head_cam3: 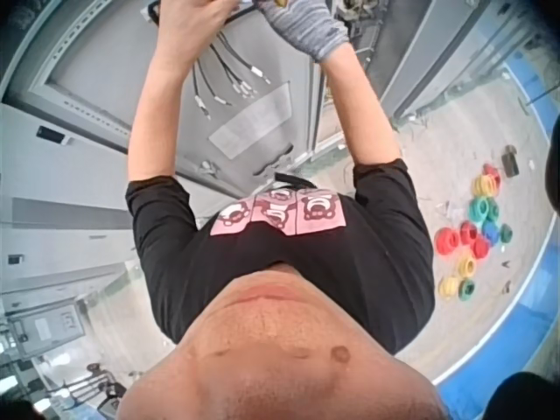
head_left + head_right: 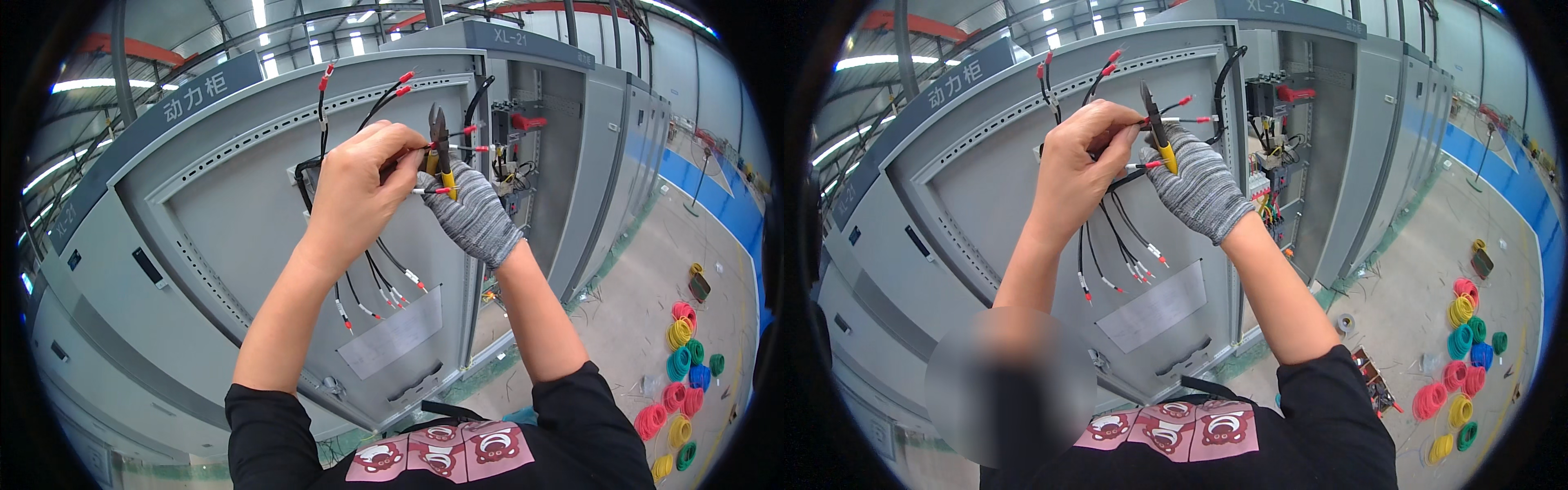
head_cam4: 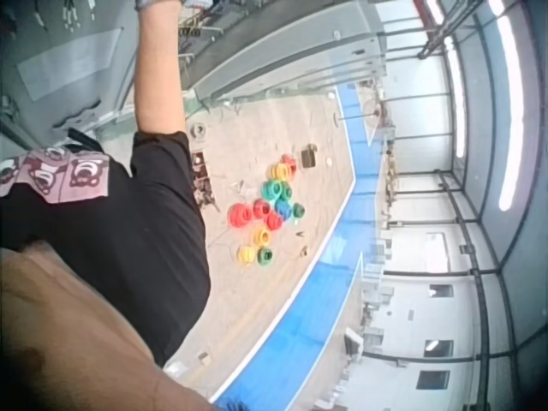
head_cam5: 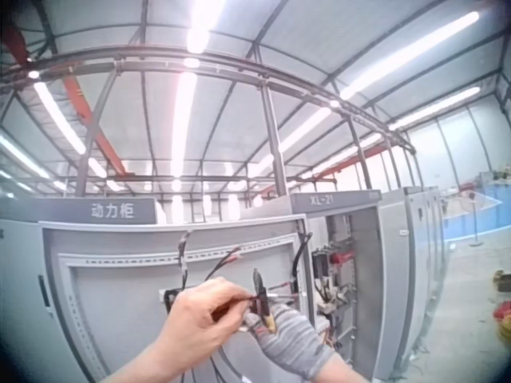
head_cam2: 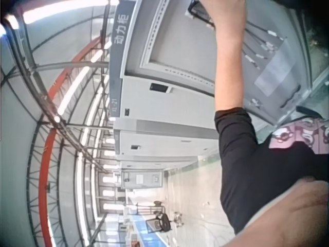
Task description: The person strips wire insulation with pliers and secures wires into a terminal block using a cordless screwdriver. The person works inside an open electrical cabinet, handling multiple black wires with red connectors.
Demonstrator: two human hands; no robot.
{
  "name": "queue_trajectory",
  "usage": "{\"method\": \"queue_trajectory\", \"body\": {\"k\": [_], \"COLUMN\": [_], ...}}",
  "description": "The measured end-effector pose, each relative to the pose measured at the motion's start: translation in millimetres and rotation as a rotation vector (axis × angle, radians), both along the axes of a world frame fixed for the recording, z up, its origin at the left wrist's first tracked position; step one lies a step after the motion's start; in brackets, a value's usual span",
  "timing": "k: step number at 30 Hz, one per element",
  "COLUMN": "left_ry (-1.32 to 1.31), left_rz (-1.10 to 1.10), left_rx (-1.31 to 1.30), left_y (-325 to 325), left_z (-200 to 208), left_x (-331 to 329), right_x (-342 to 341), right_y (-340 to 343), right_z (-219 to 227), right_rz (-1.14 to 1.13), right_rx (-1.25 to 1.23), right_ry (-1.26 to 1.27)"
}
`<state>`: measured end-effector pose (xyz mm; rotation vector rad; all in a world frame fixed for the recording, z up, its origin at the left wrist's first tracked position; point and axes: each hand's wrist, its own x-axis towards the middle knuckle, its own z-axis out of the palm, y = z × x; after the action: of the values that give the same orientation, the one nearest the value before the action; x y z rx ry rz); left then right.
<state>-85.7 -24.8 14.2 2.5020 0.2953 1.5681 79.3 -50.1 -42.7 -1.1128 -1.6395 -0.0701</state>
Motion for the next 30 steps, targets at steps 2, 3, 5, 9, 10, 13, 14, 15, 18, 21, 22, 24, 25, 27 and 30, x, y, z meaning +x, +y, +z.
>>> {"method": "queue_trajectory", "body": {"k": [2, 3, 5, 9, 10, 13, 14, 15, 18, 21, 22, 24, 25, 27, 30], "left_ry": [0.01, 0.017, 0.023, -0.005, -0.017, -0.017, -0.01, -0.002, -0.001, -0.031, -0.044, -0.204, -0.283, -0.263, -0.17], "left_rz": [0.011, 0.022, 0.037, 0.021, 0.009, 0.029, 0.029, 0.028, -0.026, -0.014, 0.006, -0.006, -0.015, 0.13, 0.271], "left_rx": [0.011, 0.014, 0.01, -0.02, -0.028, -0.047, -0.037, -0.027, -0.046, 0.106, 0.189, 0.199, 0.203, 0.252, 0.223], "left_y": [0, 1, 1, -1, -1, -3, -2, -2, 1, 5, 7, 15, 20, 24, 27], "left_z": [1, 1, 2, 2, 2, 4, 4, 5, 5, 3, 2, -8, -13, -15, -16], "left_x": [0, 0, 0, 0, 0, 1, -1, -3, -7, -16, -21, -36, -42, -49, -41], "right_x": [3, 4, 5, 2, 2, 1, -2, -4, -5, 4, 8, 10, 14, 33, 24], "right_y": [0, 3, 7, 9, 11, 16, 19, 18, 7, -7, -13, -24, -27, -20, -13], "right_z": [-1, -4, -5, 1, 0, 0, 2, 4, 3, -2, -6, -13, -18, -30, -40], "right_rz": [-0.027, -0.042, -0.068, -0.08, -0.088, -0.081, -0.067, -0.055, 0.201, 0.378, 0.43, 0.467, 0.443, 0.439, 0.422], "right_rx": [-0.004, 0.023, 0.078, 0.003, 0.027, 0.118, 0.158, 0.198, 0.023, -0.067, 0.005, 0.146, 0.215, 0.282, 0.211], "right_ry": [-0.049, -0.057, -0.074, -0.013, -0.001, 0.043, 0.042, 0.042, 0.274, 0.46, 0.513, 0.619, 0.673, 0.759, 0.735]}}
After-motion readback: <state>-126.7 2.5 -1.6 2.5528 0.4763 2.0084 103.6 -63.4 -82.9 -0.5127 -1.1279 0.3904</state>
